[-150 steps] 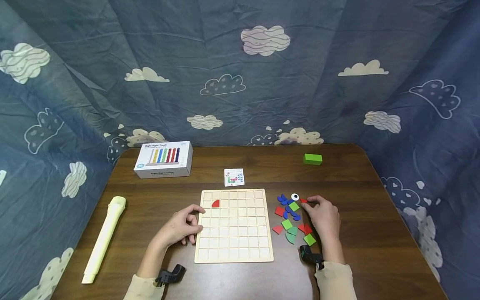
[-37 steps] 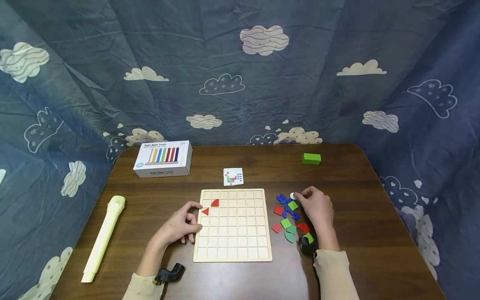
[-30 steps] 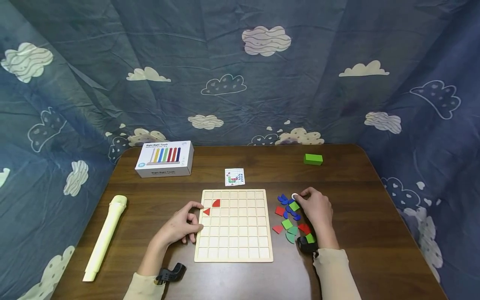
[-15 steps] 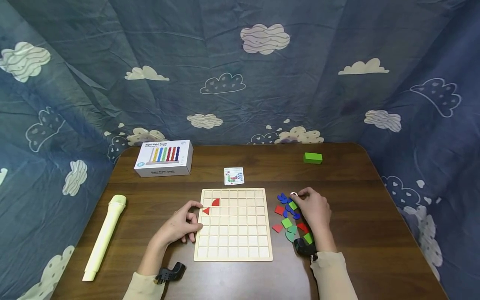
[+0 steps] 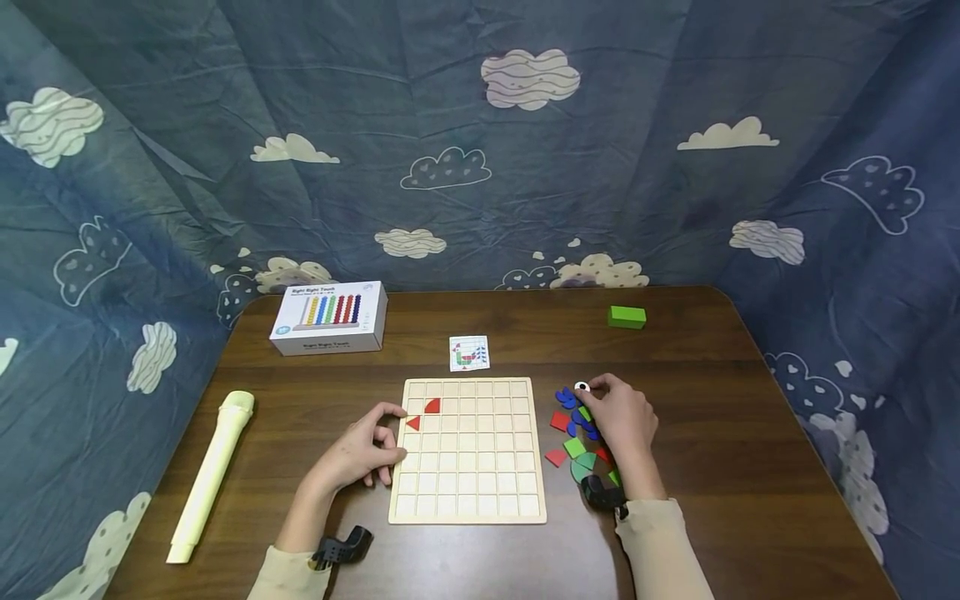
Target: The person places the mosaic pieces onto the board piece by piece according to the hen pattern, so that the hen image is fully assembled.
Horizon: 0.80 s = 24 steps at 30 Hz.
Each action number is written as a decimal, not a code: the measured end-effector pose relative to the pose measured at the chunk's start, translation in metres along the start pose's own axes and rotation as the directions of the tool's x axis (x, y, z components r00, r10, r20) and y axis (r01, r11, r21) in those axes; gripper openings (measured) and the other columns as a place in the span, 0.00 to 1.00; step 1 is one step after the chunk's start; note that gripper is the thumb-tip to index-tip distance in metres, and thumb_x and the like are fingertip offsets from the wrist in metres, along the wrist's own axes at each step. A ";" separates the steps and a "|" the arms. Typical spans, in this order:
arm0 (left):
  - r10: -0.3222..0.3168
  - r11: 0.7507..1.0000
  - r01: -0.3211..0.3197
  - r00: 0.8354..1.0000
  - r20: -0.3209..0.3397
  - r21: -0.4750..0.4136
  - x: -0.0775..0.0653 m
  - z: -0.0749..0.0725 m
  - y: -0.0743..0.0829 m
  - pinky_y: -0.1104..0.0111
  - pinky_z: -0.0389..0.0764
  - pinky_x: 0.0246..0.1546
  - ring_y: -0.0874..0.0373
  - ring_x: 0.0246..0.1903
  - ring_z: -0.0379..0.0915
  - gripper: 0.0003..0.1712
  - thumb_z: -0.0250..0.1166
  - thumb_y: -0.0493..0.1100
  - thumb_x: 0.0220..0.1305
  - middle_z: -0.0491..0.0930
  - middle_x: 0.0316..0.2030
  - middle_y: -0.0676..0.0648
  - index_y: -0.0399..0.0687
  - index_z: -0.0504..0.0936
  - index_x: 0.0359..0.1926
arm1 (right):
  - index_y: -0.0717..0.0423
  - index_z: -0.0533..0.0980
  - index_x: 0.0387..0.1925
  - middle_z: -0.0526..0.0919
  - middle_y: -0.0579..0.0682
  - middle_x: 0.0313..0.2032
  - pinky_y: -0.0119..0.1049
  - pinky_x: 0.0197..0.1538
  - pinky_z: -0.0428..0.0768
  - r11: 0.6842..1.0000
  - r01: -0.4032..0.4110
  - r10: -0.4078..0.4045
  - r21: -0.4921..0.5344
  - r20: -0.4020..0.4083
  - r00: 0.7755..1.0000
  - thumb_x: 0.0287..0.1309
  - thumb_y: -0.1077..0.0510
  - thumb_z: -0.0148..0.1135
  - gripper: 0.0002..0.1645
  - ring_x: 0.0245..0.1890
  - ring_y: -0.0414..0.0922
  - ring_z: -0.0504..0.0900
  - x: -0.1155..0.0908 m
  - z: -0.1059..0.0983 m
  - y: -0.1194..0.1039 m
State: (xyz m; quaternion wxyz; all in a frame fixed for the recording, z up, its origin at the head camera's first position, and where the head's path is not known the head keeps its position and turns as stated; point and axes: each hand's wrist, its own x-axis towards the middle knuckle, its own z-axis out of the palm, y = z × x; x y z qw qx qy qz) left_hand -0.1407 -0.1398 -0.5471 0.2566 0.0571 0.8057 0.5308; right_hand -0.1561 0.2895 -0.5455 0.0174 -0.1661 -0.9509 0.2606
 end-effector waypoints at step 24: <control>-0.002 1.000 0.002 1.000 -0.007 -0.010 0.000 0.000 -0.001 0.71 0.72 0.13 0.57 0.15 0.81 0.36 0.71 0.36 0.62 0.83 0.27 0.48 0.47 0.68 0.69 | 0.56 0.83 0.57 0.78 0.52 0.25 0.38 0.26 0.63 0.996 0.081 -0.081 0.033 -0.013 0.997 0.68 0.42 0.70 0.26 0.21 0.47 0.70 -0.002 -0.004 -0.009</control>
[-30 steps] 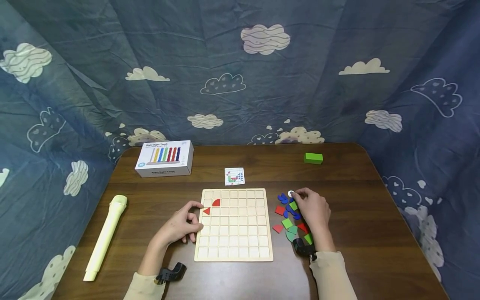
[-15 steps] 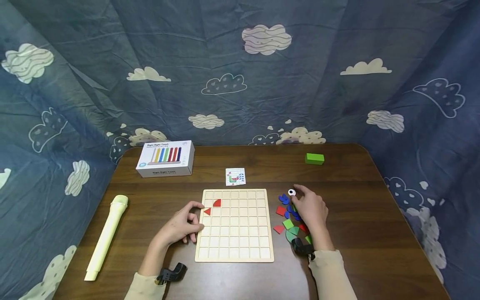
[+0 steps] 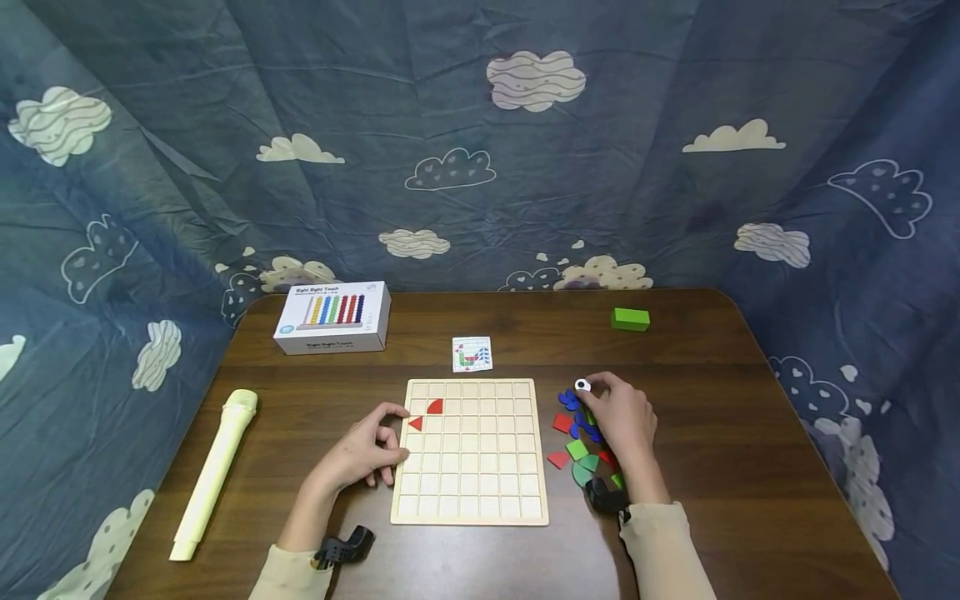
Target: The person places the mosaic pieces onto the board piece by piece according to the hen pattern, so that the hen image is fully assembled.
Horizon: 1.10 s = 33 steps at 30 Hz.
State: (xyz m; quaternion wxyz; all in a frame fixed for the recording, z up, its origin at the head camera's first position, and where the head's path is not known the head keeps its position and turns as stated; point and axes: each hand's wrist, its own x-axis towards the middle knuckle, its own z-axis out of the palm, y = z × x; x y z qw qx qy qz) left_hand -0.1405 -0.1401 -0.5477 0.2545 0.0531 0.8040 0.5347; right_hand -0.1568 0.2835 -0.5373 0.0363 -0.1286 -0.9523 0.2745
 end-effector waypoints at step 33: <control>0.033 0.999 -0.033 0.999 0.009 0.011 -0.002 0.002 0.004 0.70 0.76 0.24 0.55 0.16 0.83 0.36 0.72 0.35 0.62 0.82 0.25 0.50 0.45 0.68 0.69 | 0.48 0.88 0.44 0.74 0.39 0.16 0.31 0.20 0.64 0.946 0.272 -0.303 0.175 0.187 0.934 0.58 0.50 0.79 0.14 0.15 0.37 0.68 -0.073 0.074 -0.153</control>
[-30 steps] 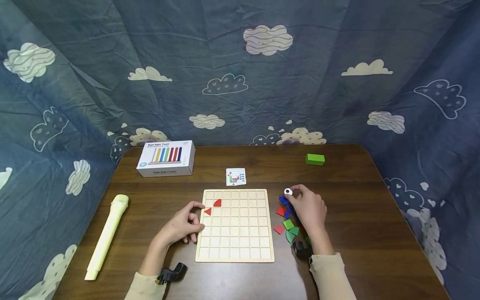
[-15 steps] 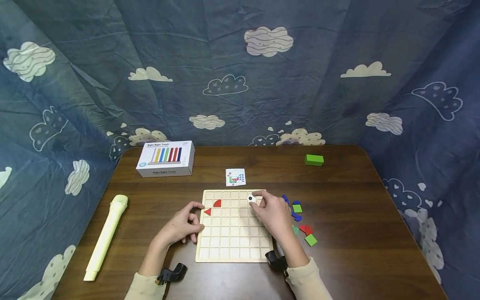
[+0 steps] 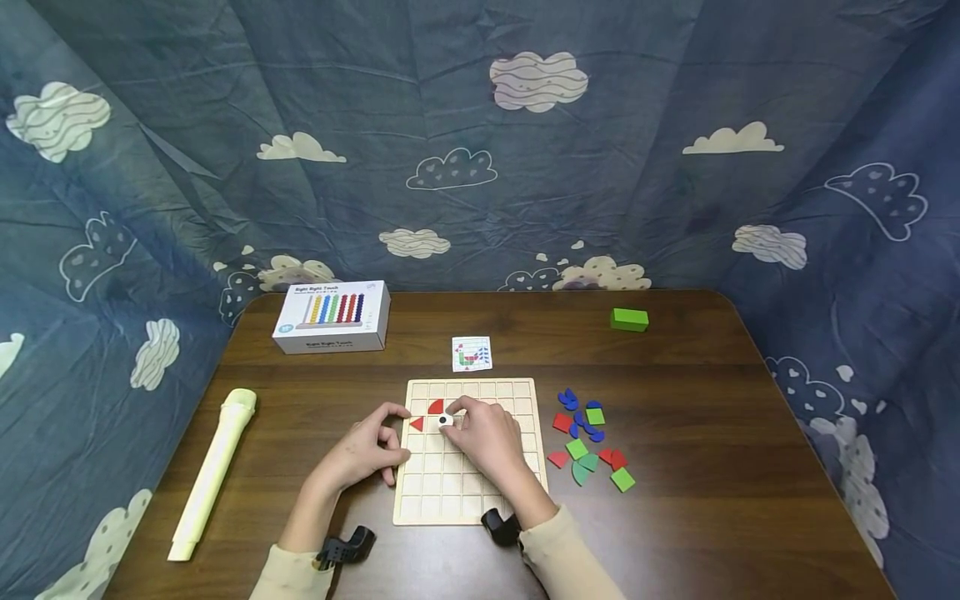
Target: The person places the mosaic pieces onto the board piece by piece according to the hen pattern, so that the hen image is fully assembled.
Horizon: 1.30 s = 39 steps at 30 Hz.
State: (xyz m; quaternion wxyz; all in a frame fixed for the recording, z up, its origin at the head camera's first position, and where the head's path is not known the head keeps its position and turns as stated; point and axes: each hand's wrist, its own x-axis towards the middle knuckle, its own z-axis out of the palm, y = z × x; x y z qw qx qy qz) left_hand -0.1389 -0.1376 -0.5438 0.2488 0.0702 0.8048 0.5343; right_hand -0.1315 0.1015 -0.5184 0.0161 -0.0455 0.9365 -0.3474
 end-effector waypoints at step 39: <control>-0.020 1.000 0.020 1.000 0.000 -0.008 0.000 -0.001 -0.001 0.73 0.63 0.12 0.60 0.14 0.77 0.36 0.72 0.36 0.62 0.83 0.25 0.50 0.46 0.69 0.69 | 0.45 0.88 0.43 0.62 0.38 0.13 0.31 0.18 0.55 0.993 0.038 -0.046 -0.114 -0.066 0.997 0.55 0.47 0.81 0.15 0.16 0.36 0.57 0.007 0.032 0.000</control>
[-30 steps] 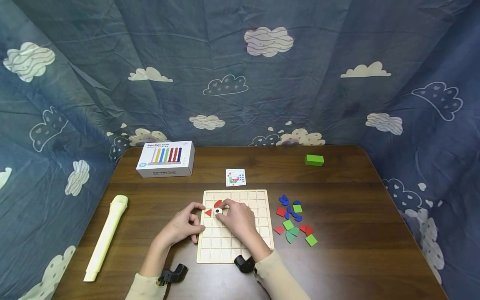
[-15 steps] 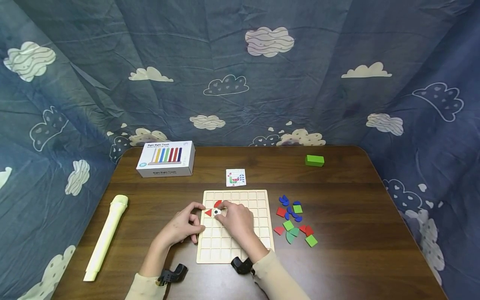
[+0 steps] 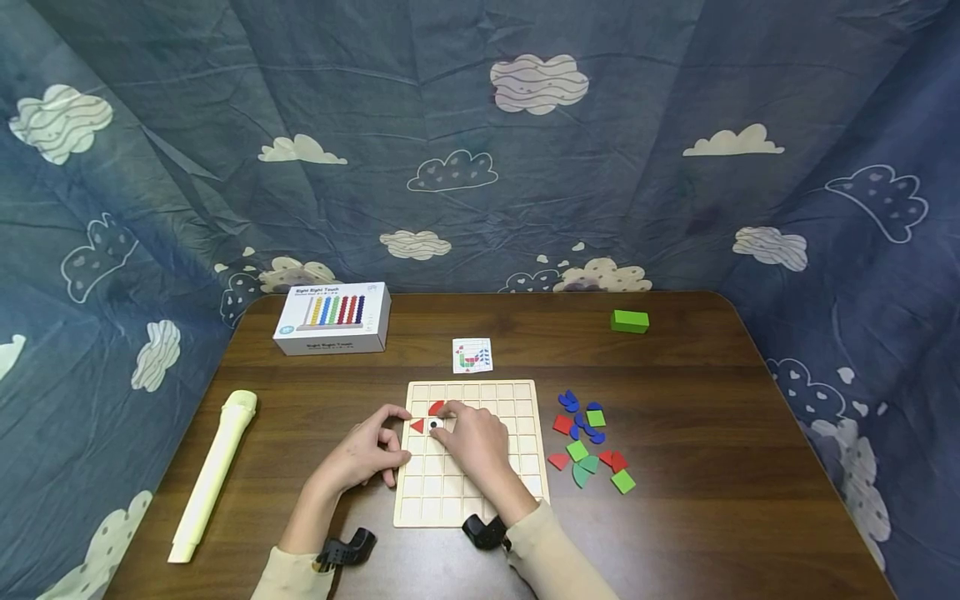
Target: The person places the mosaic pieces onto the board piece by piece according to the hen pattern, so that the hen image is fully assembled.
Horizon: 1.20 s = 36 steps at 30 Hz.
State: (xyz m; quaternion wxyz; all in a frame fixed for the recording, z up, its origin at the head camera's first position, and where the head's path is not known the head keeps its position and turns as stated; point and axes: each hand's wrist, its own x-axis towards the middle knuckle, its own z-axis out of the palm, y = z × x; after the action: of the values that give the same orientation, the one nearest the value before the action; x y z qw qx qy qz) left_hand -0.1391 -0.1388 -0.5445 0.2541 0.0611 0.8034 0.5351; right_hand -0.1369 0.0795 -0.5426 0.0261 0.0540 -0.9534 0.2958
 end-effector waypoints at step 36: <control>-0.004 1.000 0.005 1.000 -0.026 0.029 0.000 0.002 0.000 0.72 0.65 0.12 0.58 0.15 0.79 0.35 0.73 0.37 0.62 0.81 0.25 0.49 0.49 0.71 0.69 | 0.51 0.85 0.56 0.68 0.41 0.15 0.30 0.22 0.61 0.942 -0.102 0.089 0.319 0.054 0.995 0.64 0.52 0.75 0.20 0.16 0.36 0.61 -0.019 -0.093 0.057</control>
State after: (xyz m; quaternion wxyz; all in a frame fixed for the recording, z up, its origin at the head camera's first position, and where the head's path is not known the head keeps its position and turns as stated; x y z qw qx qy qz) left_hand -0.1381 -0.1373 -0.5452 0.2437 0.0561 0.8144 0.5236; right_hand -0.1228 0.1802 -0.4994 -0.0159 0.0169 -0.8942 0.4471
